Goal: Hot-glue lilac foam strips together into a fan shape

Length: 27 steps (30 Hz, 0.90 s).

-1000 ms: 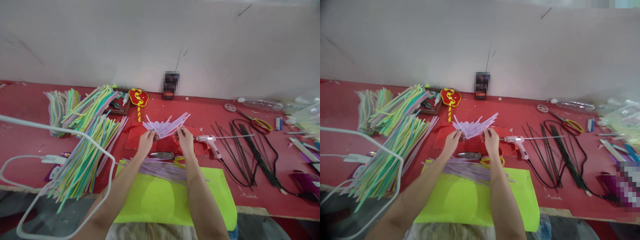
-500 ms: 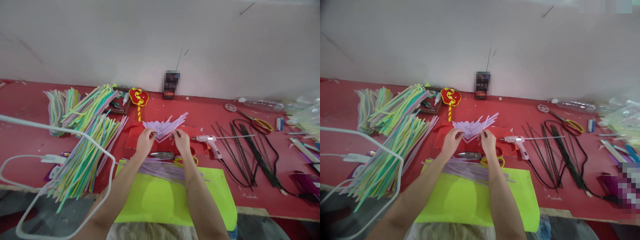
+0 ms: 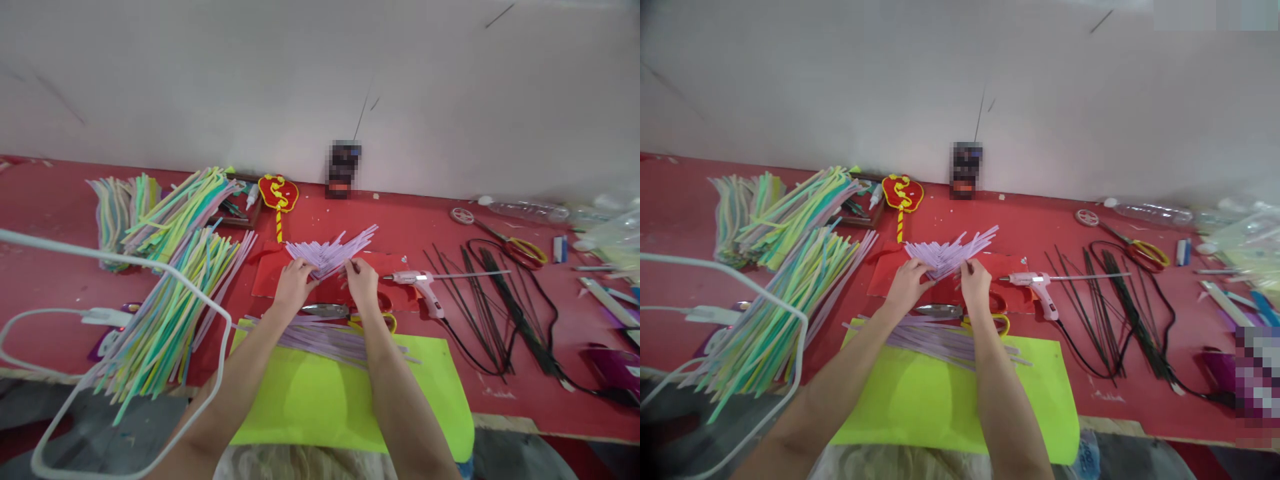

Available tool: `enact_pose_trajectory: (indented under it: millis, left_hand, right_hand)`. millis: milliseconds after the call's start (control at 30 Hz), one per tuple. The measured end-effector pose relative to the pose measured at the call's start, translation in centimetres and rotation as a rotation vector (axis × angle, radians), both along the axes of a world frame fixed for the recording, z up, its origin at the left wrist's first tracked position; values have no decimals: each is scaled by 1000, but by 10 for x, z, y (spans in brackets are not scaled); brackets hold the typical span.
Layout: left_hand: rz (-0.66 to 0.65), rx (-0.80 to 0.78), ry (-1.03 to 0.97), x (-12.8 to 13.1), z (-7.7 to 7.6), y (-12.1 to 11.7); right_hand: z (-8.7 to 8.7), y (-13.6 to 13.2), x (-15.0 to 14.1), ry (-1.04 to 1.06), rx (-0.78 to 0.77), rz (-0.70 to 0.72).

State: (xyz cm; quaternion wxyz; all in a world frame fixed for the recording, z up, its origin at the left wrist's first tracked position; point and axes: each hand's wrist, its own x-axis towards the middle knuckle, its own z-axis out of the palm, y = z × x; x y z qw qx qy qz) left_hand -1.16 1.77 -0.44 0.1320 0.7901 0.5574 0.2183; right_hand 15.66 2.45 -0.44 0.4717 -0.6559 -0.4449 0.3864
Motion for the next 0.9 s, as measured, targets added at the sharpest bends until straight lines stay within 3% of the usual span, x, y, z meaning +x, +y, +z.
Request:
enact_pose_trajectory:
  millis: [267, 467, 600, 900]
  left_hand:
    - [3, -32, -30, 1, -2, 3]
    - [5, -48, -24, 1, -3, 4]
    - [2, -38, 2, 1, -1, 3]
    - [-38, -3, -62, 0, -1, 2]
  right_hand:
    - [0, -8, -1, -573, 226, -125]
    - [-3, -11, -10, -732, 425, 159]
    - [-5, -11, -14, -800, 403, 252]
    - [-11, -9, -9, -838, 304, 196]
